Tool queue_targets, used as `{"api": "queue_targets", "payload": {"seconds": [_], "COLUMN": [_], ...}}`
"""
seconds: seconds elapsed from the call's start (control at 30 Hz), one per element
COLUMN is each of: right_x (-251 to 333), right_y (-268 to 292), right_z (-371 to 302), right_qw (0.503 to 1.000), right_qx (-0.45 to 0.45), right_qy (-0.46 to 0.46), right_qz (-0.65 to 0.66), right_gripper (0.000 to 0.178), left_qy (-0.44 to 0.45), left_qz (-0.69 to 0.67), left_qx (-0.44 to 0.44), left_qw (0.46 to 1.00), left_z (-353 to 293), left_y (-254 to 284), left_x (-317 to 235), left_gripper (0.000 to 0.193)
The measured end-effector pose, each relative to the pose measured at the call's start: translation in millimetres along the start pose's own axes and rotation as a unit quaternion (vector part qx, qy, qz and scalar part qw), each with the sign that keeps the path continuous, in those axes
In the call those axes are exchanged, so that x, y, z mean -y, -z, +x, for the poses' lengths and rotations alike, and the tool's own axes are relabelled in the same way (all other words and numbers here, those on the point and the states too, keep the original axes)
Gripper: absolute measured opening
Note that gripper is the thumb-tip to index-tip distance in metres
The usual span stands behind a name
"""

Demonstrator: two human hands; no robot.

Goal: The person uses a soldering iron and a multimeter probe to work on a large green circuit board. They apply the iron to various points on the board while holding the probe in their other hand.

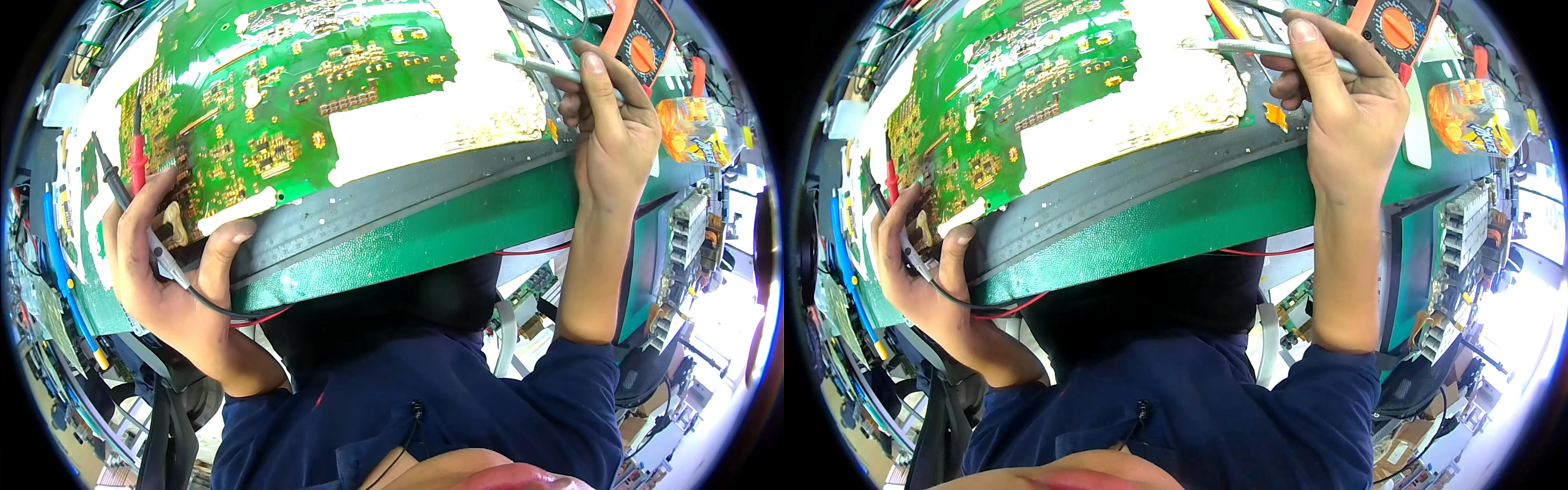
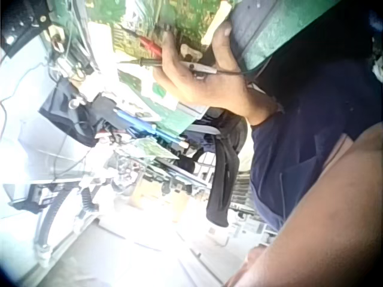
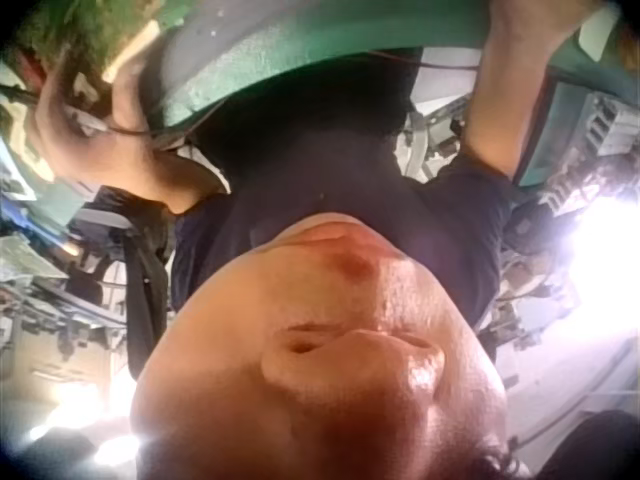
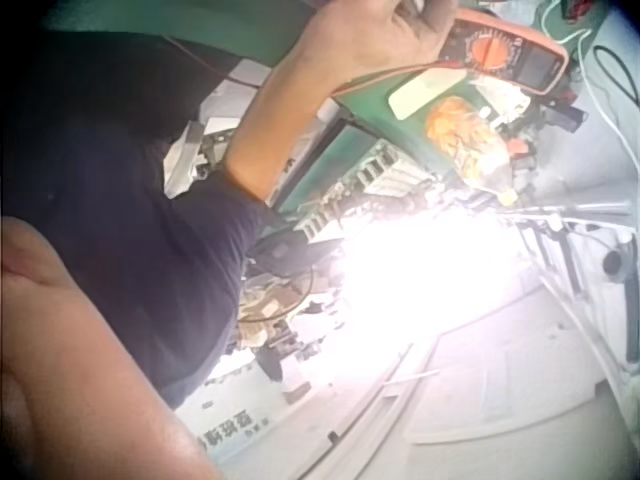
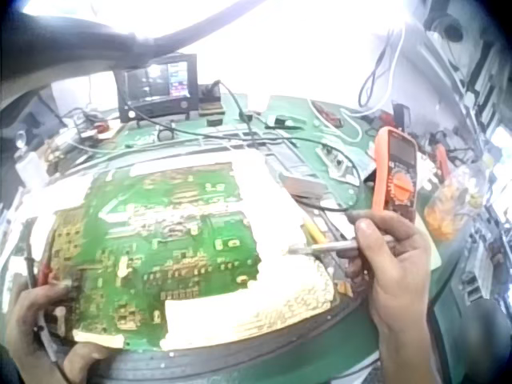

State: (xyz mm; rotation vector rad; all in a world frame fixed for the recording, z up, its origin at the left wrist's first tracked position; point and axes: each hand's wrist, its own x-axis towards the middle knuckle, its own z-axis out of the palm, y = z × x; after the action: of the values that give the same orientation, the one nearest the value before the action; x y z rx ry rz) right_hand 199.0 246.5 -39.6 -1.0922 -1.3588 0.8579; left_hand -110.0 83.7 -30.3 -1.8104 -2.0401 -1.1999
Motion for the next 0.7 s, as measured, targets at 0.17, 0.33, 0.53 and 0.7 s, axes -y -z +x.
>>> {"api": "queue_targets", "payload": {"seconds": [0.17,0.33,0.53,0.7], "right_x": [6.3,11.0,13.0,10.2], "right_y": [-6.9,-8.2,-9.3,-7.0], "right_z": [-9.8,-10.0,-11.1,-12.5], "right_qw": [0.997,0.999,0.998,0.998], "right_qx": [0.002,-0.023,-0.037,-0.026], "right_qy": [0.061,0.013,0.019,0.047], "right_qz": [-0.035,-0.029,-0.037,-0.03], "right_gripper": [0.027,0.019,0.019,0.021], "left_qy": [0.008,0.039,0.059,0.079], "left_qz": [0.011,0.002,-0.001,0.016], "left_qx": [0.015,0.057,0.007,0.008], "left_qw": [1.0,0.998,0.998,0.997], "left_z": [0.0,-3.0,-3.4,-5.6], "left_y": [-1.8,4.3,-2.8,-0.6], "left_x": [1.5,1.2,-2.6,-4.0], "left_gripper": [0.073,0.06,0.072,0.073]}}
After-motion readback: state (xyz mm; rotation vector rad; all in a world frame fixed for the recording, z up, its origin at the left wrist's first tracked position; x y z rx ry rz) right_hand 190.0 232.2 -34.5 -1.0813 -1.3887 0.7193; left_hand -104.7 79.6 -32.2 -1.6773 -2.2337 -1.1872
